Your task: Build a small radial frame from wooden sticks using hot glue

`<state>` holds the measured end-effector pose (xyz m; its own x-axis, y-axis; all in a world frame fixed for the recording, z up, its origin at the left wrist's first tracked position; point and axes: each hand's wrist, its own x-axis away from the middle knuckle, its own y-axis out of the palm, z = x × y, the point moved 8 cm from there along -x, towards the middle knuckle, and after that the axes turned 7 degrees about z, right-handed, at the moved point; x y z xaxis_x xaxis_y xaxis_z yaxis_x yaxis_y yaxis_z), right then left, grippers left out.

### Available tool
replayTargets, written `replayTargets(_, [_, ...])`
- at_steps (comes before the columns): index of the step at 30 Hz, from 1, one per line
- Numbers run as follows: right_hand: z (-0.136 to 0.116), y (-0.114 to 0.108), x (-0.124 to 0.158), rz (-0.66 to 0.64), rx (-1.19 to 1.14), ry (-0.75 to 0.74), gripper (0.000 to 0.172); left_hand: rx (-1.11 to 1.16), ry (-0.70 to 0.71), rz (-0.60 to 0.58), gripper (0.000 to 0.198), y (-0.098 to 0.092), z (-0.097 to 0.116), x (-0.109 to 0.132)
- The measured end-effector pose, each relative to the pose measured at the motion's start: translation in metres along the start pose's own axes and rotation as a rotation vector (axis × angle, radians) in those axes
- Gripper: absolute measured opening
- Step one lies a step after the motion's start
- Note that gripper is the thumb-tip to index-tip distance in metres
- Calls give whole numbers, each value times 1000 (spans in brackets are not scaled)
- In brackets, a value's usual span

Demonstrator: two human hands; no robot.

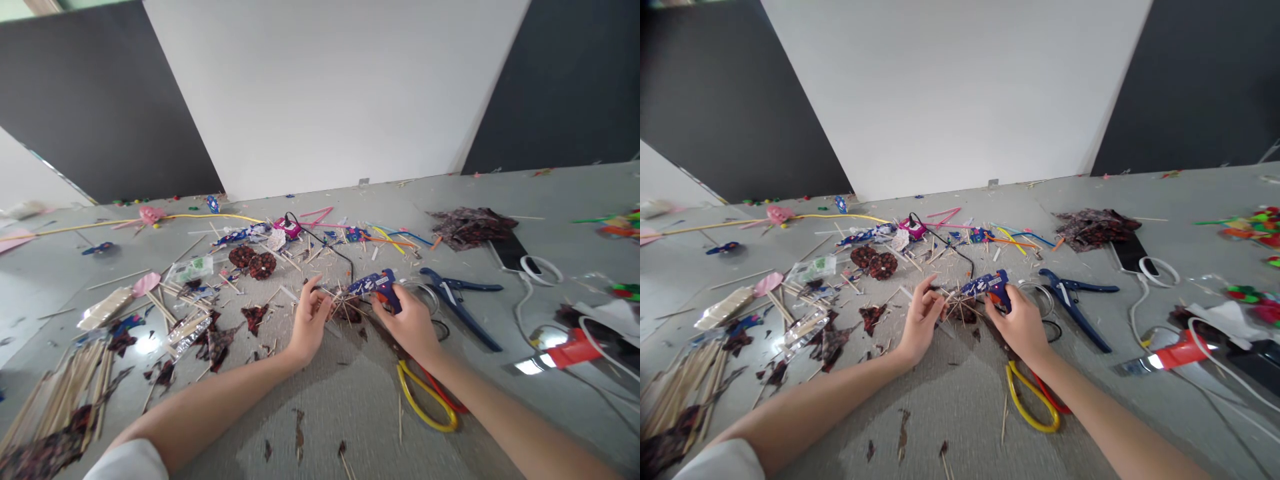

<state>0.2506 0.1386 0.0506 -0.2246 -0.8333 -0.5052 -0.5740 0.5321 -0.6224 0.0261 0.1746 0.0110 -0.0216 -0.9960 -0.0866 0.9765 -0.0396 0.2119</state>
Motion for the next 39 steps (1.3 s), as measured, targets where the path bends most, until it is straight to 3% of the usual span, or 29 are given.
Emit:
replayTargets(15, [-1,-2,0,2,2,0,30,0,1,15,59,-1,0,-1])
replayTargets(21, [4,-4,0,33,1,36,25,-24,4,16,59,-2,2,-1])
replayTargets(26, [6,-6,-4,102,86,-34,23,-26,20,27,61,-3,3,0])
replayTargets(31, [14,-3,-3,143,198,-55,38,-88,27,-5,43,-1,4,1])
replayTargets(39, [15,4,-1,80,198,-86,33,-180,39,-31,41,0,8,3])
